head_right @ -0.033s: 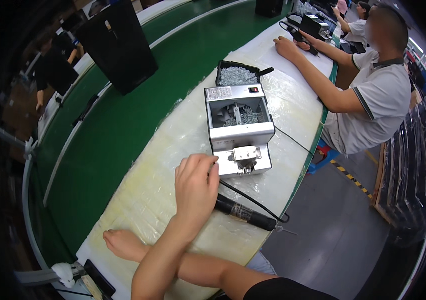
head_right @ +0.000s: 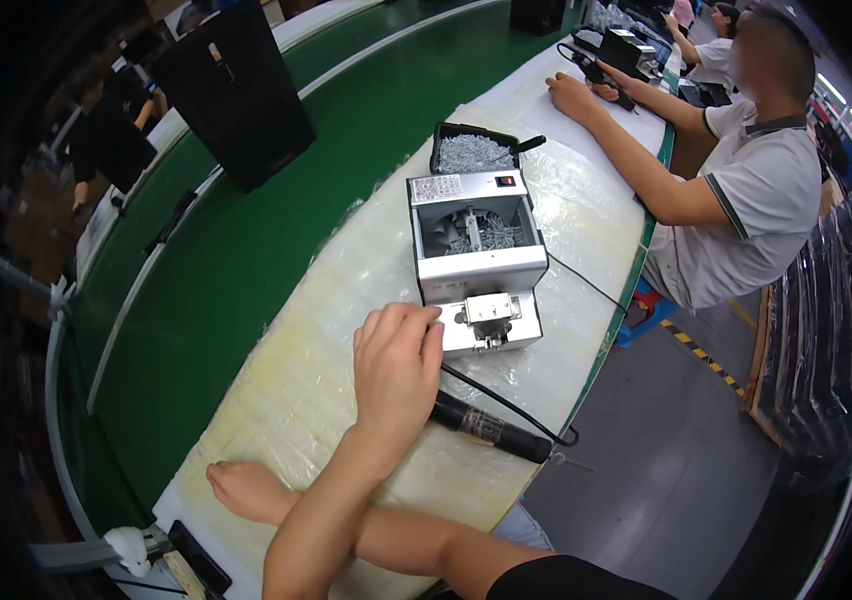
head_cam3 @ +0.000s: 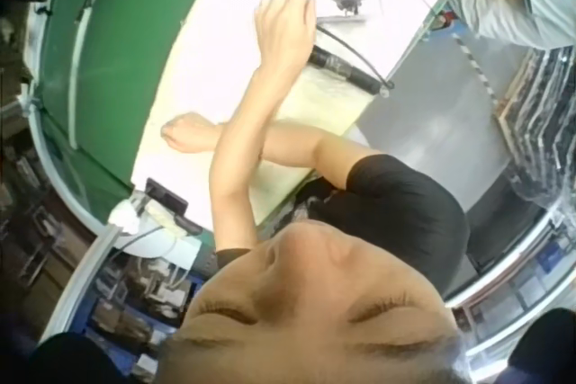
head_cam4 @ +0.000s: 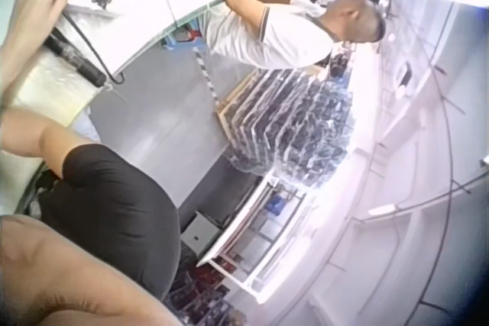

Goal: Assembling electronic components using an electric screwdriver on a production line.

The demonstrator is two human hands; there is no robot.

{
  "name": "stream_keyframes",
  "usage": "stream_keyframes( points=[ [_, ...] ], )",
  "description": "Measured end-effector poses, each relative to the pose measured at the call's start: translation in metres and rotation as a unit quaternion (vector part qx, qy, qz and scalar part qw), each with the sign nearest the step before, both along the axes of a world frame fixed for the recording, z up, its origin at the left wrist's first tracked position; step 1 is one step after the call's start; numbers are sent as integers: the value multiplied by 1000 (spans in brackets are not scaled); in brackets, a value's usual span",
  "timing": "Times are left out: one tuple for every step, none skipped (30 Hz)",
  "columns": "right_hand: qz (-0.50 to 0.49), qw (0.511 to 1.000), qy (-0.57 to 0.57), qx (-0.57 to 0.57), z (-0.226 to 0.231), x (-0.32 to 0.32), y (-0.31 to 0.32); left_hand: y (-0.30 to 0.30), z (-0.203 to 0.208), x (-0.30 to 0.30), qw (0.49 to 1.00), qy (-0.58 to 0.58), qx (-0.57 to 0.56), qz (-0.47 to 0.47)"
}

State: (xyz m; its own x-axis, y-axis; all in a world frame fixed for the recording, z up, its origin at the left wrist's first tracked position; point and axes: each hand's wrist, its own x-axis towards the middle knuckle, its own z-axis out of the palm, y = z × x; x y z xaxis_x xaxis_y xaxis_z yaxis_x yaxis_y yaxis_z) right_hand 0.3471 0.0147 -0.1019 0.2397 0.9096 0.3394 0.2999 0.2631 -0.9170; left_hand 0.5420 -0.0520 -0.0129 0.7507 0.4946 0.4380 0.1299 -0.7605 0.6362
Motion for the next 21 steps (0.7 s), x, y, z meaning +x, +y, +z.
stream_keyframes(
  points=[
    [1,1000,0,3,0,-2,-1,-2,3,8,1000,18,6,-3],
    [1,1000,-1,1,0,-3,0,-3,4,12,1000,24,12,-2],
    [-1,1000,-1,-2,0,-4,1,-6,3,16,999,30,17,-3],
    [-3,1000,0,-5,-1,-4,1,-7,1,19,999,37,22,-4],
    [-4,1000,6,-1,-2,-4,0,-7,-3,20,999,33,16,-7],
    [-5,1000,12,3,0,-4,-1,-7,-7,21,999,29,9,-11],
    [-6,1000,19,6,0,-4,-1,-7,-10,20,1000,26,2,-15],
    [-5,1000,12,4,1,-3,-1,-7,-11,20,999,28,-3,-20],
    [-3,1000,6,2,1,-3,-1,-6,-12,20,999,29,-7,-23],
    [0,1000,-1,-1,0,-3,-1,-6,-12,19,999,31,-10,-26],
    [2,1000,-5,-6,0,-4,-1,-8,-13,20,999,27,-6,-23],
    [4,1000,-10,-10,0,-4,-1,-9,-14,20,1000,23,-2,-19],
    [6,1000,-15,-14,0,-4,-1,-9,-14,21,1000,19,3,-15],
    [6,1000,-13,-10,0,-5,0,-9,-15,21,1000,13,7,-15],
    [6,1000,-12,-7,0,-4,0,-8,-17,22,1000,6,10,-13],
    [6,1000,-11,-3,-1,-5,0,-7,-19,22,1000,0,13,-12],
    [6,1000,-13,-2,-1,-5,0,-6,-20,22,1000,-3,7,-14],
    [6,1000,-16,-1,-1,-5,0,-4,-21,22,1000,-7,0,-17],
    [6,1000,-18,1,-1,-4,0,-4,-21,22,1000,-10,-6,-20],
    [7,1000,-20,-1,-1,-4,-1,-4,-21,22,1000,-11,-5,-19],
    [8,1000,-21,-2,0,-4,-1,-4,-22,22,1000,-12,-3,-19]
  ],
)
